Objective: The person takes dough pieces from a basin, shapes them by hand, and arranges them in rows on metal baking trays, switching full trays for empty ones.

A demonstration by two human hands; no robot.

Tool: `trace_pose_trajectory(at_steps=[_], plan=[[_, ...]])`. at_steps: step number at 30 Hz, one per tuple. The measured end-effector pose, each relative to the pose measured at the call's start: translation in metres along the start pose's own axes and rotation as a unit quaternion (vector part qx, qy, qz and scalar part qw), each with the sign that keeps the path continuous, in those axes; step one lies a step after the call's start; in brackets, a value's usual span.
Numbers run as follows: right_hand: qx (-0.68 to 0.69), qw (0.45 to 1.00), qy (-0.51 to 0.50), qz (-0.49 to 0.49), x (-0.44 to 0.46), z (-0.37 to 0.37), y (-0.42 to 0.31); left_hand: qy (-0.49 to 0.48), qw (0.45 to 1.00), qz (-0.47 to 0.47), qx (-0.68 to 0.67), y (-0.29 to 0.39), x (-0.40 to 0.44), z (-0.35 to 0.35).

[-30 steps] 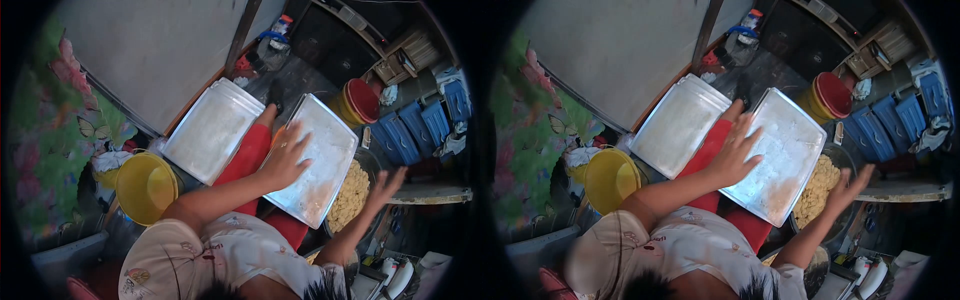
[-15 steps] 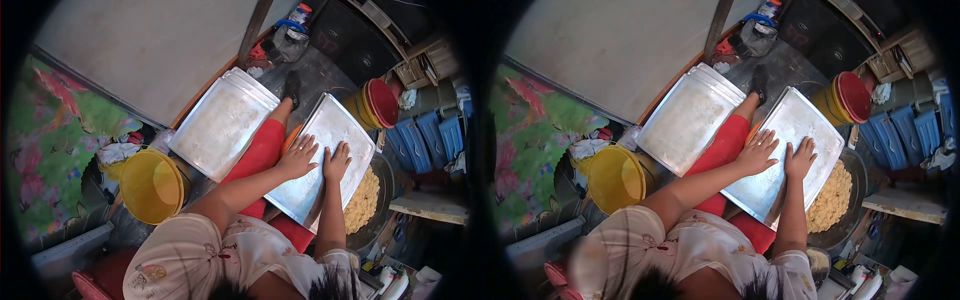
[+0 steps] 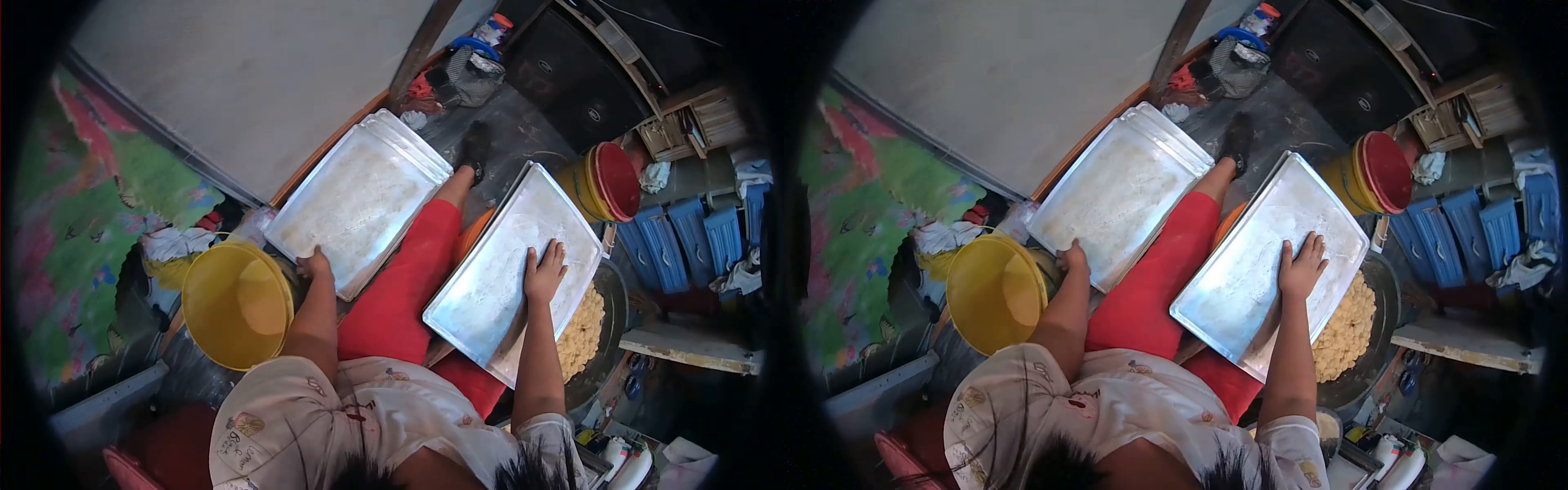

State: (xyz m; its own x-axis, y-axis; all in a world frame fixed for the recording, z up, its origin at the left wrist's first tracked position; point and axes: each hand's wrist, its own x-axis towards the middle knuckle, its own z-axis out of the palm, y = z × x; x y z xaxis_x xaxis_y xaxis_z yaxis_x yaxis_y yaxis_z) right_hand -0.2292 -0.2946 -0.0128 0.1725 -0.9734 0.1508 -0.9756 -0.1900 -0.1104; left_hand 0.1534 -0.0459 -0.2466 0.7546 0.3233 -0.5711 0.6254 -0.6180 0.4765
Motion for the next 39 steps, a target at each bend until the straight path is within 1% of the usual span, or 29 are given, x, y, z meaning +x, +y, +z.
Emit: trace_pose_trajectory(at_steps=[2,6,7,8,9,10,11,12,13,15,16,18,19,20,22,23,24,26,30,32,33,35,36,38,39], plan=[[0.011,1.0,-0.004,-0.004,-0.001,-0.001,0.0,0.09,0.995,-0.029,-0.042,-0.002,0.005,0.0],[0.024,1.0,-0.003,-0.005,-0.001,-0.003,-0.001,0.089,0.993,-0.048,-0.068,-0.03,0.03,0.016],[0.025,1.0,-0.002,-0.004,-0.001,-0.003,-0.001,-0.002,0.978,-0.068,-0.195,-0.039,0.035,0.018],[0.025,1.0,-0.002,-0.003,0.0,-0.002,-0.001,-0.093,0.941,-0.086,-0.315,-0.046,0.041,0.019],[0.027,1.0,0.0,-0.004,-0.001,-0.002,-0.002,-0.152,0.913,-0.1,-0.365,-0.045,0.042,0.014],[0.029,1.0,0.002,-0.004,-0.003,-0.003,-0.002,-0.153,0.915,-0.1,-0.36,-0.045,0.043,0.009],[0.027,1.0,0.0,0.001,-0.005,-0.003,-0.001,-0.242,0.877,-0.1,-0.402,-0.044,0.043,0.005],[0.029,1.0,0.0,0.001,-0.004,-0.004,-0.001,-0.329,0.829,-0.099,-0.441,-0.041,0.043,0.003],[0.031,1.0,0.001,-0.001,-0.003,-0.003,-0.002,-0.33,0.829,-0.098,-0.441,-0.036,0.041,0.002],[0.028,1.0,0.002,-0.001,-0.001,-0.002,-0.001,-0.362,0.802,-0.123,-0.46,-0.024,0.032,0.007],[0.025,1.0,-0.001,0.0,-0.001,-0.001,0.0,-0.36,0.801,-0.124,-0.463,-0.014,0.019,0.005],[0.023,1.0,0.002,-0.007,-0.001,0.001,0.003,-0.298,0.844,-0.116,-0.43,0.001,-0.004,0.001],[0.022,1.0,0.005,-0.008,-0.001,0.002,0.003,-0.258,0.868,-0.073,-0.417,-0.005,0.003,0.012],[0.025,1.0,0.005,-0.011,-0.001,0.002,0.003,-0.255,0.868,-0.072,-0.419,-0.011,0.012,0.021],[0.024,1.0,0.008,-0.006,-0.001,0.001,0.002,-0.28,0.844,-0.108,-0.444,-0.009,0.013,0.019],[0.024,1.0,0.008,-0.007,-0.001,0.0,0.001,-0.268,0.865,-0.116,-0.408,-0.009,0.014,0.017],[0.027,1.0,0.007,-0.009,-0.001,0.001,0.001,-0.265,0.865,-0.115,-0.41,-0.005,0.006,0.009],[0.028,1.0,0.011,-0.006,-0.001,0.001,0.002,-0.302,0.86,-0.061,-0.408,-0.003,-0.004,-0.001],[0.034,0.999,0.013,-0.012,-0.001,0.003,0.004,-0.292,0.866,-0.049,-0.404,-0.007,-0.003,-0.001],[0.032,0.999,0.015,-0.014,0.0,0.004,0.005,-0.286,0.872,-0.011,-0.396,-0.013,0.007,0.002],[0.03,0.999,0.017,-0.015,-0.001,0.004,0.005,-0.286,0.873,-0.007,-0.396,-0.012,0.011,-0.002],[0.032,0.999,0.017,-0.012,-0.001,0.004,0.004,-0.293,0.891,0.063,-0.34,-0.005,0.018,-0.008],[0.03,0.999,0.015,-0.013,-0.001,0.003,0.004,-0.297,0.89,0.07,-0.34,0.005,0.016,-0.015],[0.031,0.999,0.022,-0.005,-0.001,0.004,0.005,-0.359,0.888,-0.02,-0.286,0.04,0.001,-0.047],[0.025,1.0,0.016,-0.004,0.0,0.006,0.005,-0.358,0.892,0.001,-0.275,0.054,-0.015,-0.061]])
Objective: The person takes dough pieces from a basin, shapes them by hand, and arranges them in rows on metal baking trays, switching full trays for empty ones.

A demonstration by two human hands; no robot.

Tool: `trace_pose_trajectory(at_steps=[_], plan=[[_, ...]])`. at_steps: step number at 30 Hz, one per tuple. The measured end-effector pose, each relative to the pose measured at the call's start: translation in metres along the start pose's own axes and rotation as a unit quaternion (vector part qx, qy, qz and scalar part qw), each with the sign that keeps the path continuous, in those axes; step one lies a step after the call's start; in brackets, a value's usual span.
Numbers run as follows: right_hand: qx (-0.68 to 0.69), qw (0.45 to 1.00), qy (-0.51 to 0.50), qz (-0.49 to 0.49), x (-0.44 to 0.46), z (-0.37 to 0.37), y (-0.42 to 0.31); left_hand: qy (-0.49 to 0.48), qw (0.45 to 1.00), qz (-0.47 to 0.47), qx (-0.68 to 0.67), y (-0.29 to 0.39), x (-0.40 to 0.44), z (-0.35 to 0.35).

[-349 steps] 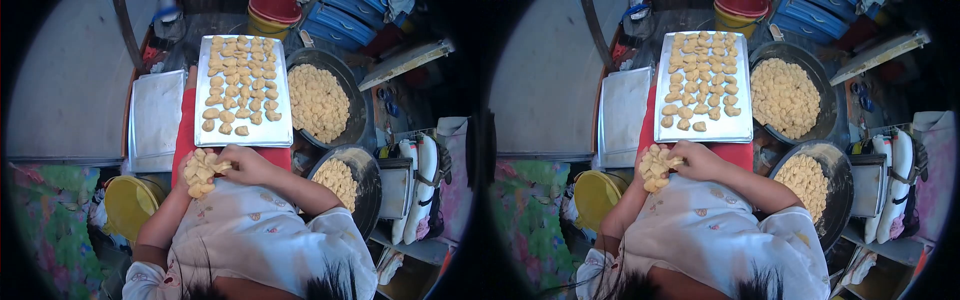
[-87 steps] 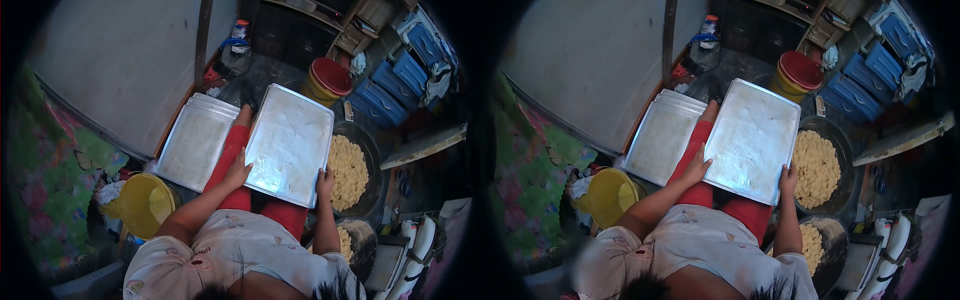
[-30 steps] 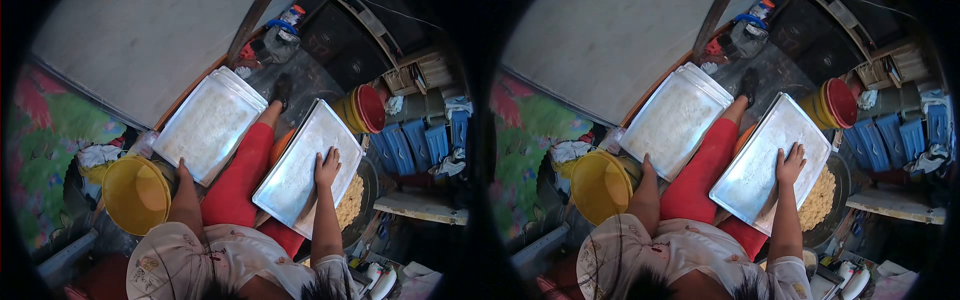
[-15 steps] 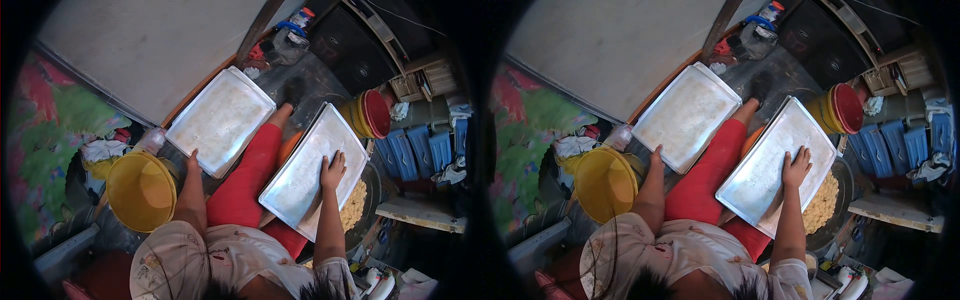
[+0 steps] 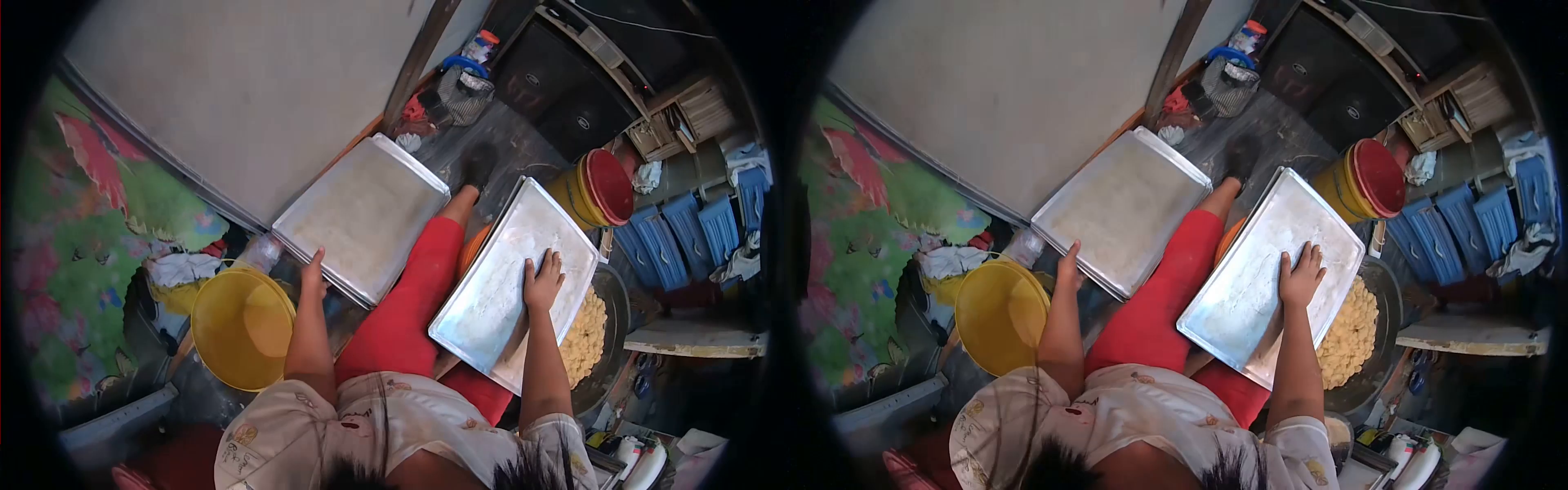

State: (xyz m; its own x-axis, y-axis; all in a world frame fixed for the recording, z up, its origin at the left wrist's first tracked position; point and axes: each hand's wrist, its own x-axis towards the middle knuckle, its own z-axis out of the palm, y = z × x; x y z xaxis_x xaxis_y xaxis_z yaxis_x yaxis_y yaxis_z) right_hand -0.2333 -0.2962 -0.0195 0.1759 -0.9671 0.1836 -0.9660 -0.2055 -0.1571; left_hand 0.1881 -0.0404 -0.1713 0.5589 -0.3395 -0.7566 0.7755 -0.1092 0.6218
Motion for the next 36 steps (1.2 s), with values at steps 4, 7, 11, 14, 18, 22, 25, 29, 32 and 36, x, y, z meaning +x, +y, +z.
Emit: trace_pose_trajectory(at_steps=[4,7,11,14,18,22,25,29,32,36], plan=[[-0.011,1.0,0.001,0.01,-0.001,-0.005,-0.01,-0.054,0.992,0.117,-0.005,0.037,-0.014,0.028],[0.043,0.988,0.12,-0.089,-0.016,-0.014,-0.053,-0.064,0.992,0.096,0.051,0.078,-0.052,0.066],[0.595,0.781,-0.156,-0.107,-0.072,-0.05,-0.177,-0.082,0.987,0.104,0.096,0.1,-0.067,0.093],[0.654,0.69,-0.282,0.132,-0.081,-0.044,-0.223,-0.095,0.99,0.086,0.067,0.108,-0.07,0.098],[0.733,0.409,-0.362,0.405,-0.058,0.023,-0.234,-0.118,0.988,0.072,0.067,0.108,-0.067,0.099],[0.765,0.334,-0.358,0.419,-0.063,0.074,-0.245,-0.083,0.99,0.084,0.082,0.101,-0.081,0.09],[0.736,0.345,-0.347,0.468,-0.068,0.085,-0.249,-0.038,0.988,0.072,0.133,0.112,-0.087,0.074],[0.73,0.36,-0.332,0.477,-0.071,0.082,-0.243,0.143,0.924,0.329,0.134,0.155,0.003,0.021],[0.734,0.353,-0.34,0.471,-0.069,0.087,-0.235,0.173,0.771,0.302,0.533,0.224,-0.012,0.062],[0.722,0.39,-0.334,0.464,-0.075,0.065,-0.235,-0.053,0.629,0.12,0.766,0.24,0.03,0.093]])
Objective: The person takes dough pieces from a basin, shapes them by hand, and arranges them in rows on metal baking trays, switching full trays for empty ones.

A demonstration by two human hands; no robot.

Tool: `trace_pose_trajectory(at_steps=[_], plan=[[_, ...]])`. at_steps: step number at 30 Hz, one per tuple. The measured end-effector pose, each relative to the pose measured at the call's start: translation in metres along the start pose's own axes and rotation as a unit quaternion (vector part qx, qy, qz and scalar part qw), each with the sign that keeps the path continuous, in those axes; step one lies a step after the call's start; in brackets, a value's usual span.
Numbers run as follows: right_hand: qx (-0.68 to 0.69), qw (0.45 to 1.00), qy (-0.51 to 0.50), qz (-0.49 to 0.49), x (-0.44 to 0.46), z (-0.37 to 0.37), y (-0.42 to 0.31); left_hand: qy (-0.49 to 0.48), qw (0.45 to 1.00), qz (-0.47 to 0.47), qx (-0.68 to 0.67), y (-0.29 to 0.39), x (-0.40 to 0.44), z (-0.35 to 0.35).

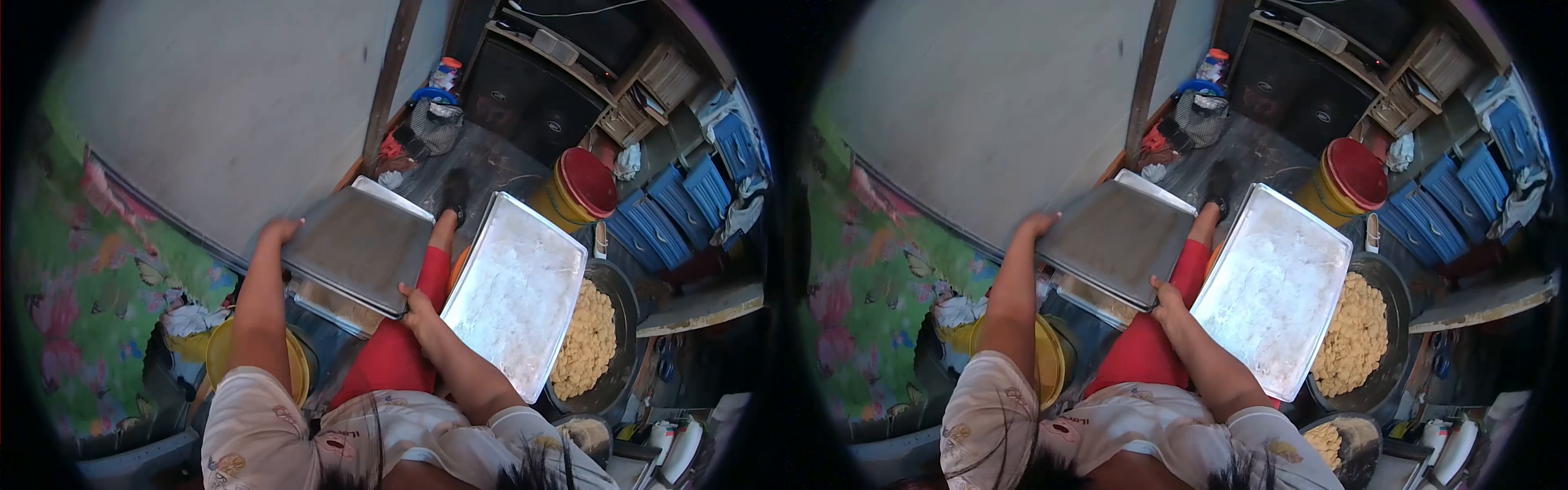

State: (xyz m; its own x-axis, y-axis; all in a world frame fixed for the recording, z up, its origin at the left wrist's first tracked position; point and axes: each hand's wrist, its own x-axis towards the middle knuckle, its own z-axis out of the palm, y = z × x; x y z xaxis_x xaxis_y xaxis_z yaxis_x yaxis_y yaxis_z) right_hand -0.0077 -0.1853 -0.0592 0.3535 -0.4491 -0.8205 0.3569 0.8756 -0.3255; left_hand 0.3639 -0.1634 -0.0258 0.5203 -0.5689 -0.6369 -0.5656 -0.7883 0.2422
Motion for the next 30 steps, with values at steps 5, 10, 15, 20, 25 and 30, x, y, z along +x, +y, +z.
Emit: trace_pose_trajectory(at_steps=[5,10,15,20,25,30], plan=[[-0.04,0.999,0.002,-0.014,0.012,-0.023,0.022,0.042,0.997,0.052,-0.029,-0.046,0.056,0.07],[-0.071,0.996,0.05,-0.036,-0.012,-0.003,0.005,0.026,0.996,-0.011,-0.086,-0.032,0.021,0.055],[-0.149,0.982,0.033,-0.108,-0.031,0.003,-0.018,0.016,0.999,0.004,-0.049,-0.023,-0.014,0.042],[-0.202,0.957,-0.036,-0.207,-0.071,0.0,-0.047,0.046,0.963,-0.006,-0.264,-0.031,-0.049,0.071],[-0.291,0.898,-0.057,-0.326,-0.124,-0.008,-0.073,0.101,0.897,0.035,-0.429,-0.039,-0.024,0.085],[-0.225,0.877,-0.085,-0.416,-0.202,-0.009,-0.101,0.115,0.866,0.124,-0.47,0.057,-0.148,0.014]])
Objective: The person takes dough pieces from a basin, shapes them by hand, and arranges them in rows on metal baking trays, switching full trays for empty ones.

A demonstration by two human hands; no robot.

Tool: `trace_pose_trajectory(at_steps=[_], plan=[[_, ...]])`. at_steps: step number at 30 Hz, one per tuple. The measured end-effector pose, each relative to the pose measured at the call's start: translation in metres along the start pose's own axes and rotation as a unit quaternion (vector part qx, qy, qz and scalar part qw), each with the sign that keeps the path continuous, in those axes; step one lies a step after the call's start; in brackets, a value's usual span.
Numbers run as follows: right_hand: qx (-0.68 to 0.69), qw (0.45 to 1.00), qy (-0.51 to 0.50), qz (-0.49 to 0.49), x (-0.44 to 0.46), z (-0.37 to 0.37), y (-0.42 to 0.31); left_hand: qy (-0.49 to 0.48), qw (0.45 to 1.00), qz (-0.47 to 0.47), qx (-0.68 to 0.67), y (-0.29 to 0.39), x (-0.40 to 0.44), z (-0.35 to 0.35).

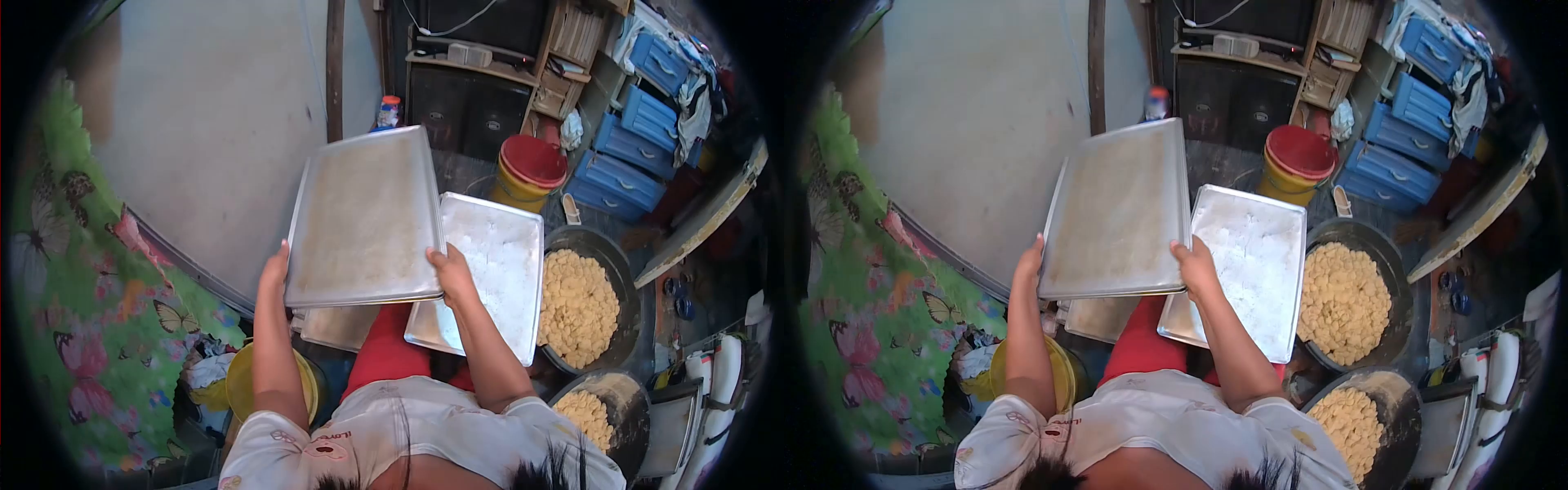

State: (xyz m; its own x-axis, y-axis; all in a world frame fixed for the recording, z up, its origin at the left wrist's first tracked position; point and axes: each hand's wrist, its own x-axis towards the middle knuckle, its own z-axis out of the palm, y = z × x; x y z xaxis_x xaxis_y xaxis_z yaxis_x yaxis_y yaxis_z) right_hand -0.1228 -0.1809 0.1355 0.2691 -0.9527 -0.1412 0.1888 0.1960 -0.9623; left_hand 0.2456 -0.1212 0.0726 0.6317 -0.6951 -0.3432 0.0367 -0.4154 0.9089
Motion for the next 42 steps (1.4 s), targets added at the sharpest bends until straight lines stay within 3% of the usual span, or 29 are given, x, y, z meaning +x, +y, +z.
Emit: trace_pose_trajectory(at_steps=[2,7,9,12,13,15,17,19,21,22,23,25,27,29,31,32,33,34,35,37,38,39,41,42], plan=[[-0.001,0.998,0.023,-0.056,-0.001,-0.018,-0.015,-0.012,0.999,0.051,-0.012,0.039,-0.001,0.013],[0.039,0.978,0.088,-0.184,-0.032,-0.069,-0.071,-0.078,0.965,0.232,-0.092,0.166,-0.095,0.073],[0.055,0.953,0.092,-0.282,-0.037,-0.099,-0.076,-0.093,0.953,0.28,-0.065,0.208,-0.129,0.089],[0.08,0.917,0.124,-0.371,-0.06,-0.124,-0.087,-0.052,0.895,0.441,0.028,0.256,-0.161,0.117],[0.072,0.917,0.124,-0.372,-0.065,-0.131,-0.089,-0.022,0.865,0.492,0.09,0.277,-0.189,0.119],[0.113,0.865,0.15,-0.465,-0.077,-0.142,-0.093,-0.019,0.814,0.57,0.114,0.306,-0.232,0.13],[0.114,0.847,0.173,-0.49,-0.093,-0.148,-0.102,-0.004,0.76,0.636,0.134,0.332,-0.269,0.144],[0.139,0.782,0.232,-0.562,-0.112,-0.145,-0.115,-0.055,0.71,0.686,0.147,0.358,-0.303,0.162],[0.124,0.774,0.251,-0.569,-0.13,-0.153,-0.116,0.072,0.453,0.877,0.146,0.383,-0.318,0.188],[0.135,0.752,0.266,-0.588,-0.136,-0.156,-0.118,0.059,0.424,0.897,0.108,0.391,-0.332,0.194],[0.146,0.731,0.278,-0.606,-0.142,-0.156,-0.12,0.047,0.396,0.914,0.07,0.4,-0.347,0.199],[0.173,0.714,0.283,-0.616,-0.152,-0.154,-0.124,0.096,0.36,0.917,0.146,0.424,-0.377,0.225],[0.192,0.646,0.351,-0.65,-0.156,-0.157,-0.126,-0.091,0.461,0.87,0.15,0.438,-0.419,0.228],[0.209,0.642,0.324,-0.663,-0.165,-0.152,-0.13,-0.092,0.401,0.899,0.152,0.466,-0.459,0.261],[0.213,0.56,0.374,-0.708,-0.173,-0.143,-0.135,-0.103,0.356,0.918,0.14,0.47,-0.49,0.279],[0.214,0.563,0.369,-0.708,-0.177,-0.144,-0.134,-0.12,0.33,0.926,0.136,0.461,-0.497,0.278],[0.187,0.515,0.456,-0.701,-0.182,-0.146,-0.133,-0.155,0.302,0.931,0.134,0.455,-0.513,0.282],[0.157,0.46,0.54,-0.687,-0.188,-0.15,-0.13,-0.224,0.239,0.936,0.132,0.425,-0.514,0.267],[0.156,0.457,0.541,-0.689,-0.194,-0.157,-0.127,-0.27,0.198,0.933,0.127,0.411,-0.528,0.269],[0.024,0.394,0.593,-0.702,-0.206,-0.169,-0.12,-0.419,0.076,0.896,0.124,0.351,-0.528,0.244],[0.131,0.413,0.558,-0.708,-0.214,-0.152,-0.132,-0.471,0.035,0.873,0.12,0.327,-0.533,0.238],[0.129,0.413,0.56,-0.707,-0.214,-0.132,-0.149,-0.51,0.004,0.852,0.119,0.308,-0.533,0.235],[0.091,0.273,0.685,-0.669,-0.205,-0.102,-0.176,-0.545,-0.023,0.83,0.117,0.285,-0.531,0.233],[0.089,0.275,0.685,-0.669,-0.205,-0.1,-0.175,-0.552,-0.026,0.826,0.111,0.278,-0.53,0.234]])
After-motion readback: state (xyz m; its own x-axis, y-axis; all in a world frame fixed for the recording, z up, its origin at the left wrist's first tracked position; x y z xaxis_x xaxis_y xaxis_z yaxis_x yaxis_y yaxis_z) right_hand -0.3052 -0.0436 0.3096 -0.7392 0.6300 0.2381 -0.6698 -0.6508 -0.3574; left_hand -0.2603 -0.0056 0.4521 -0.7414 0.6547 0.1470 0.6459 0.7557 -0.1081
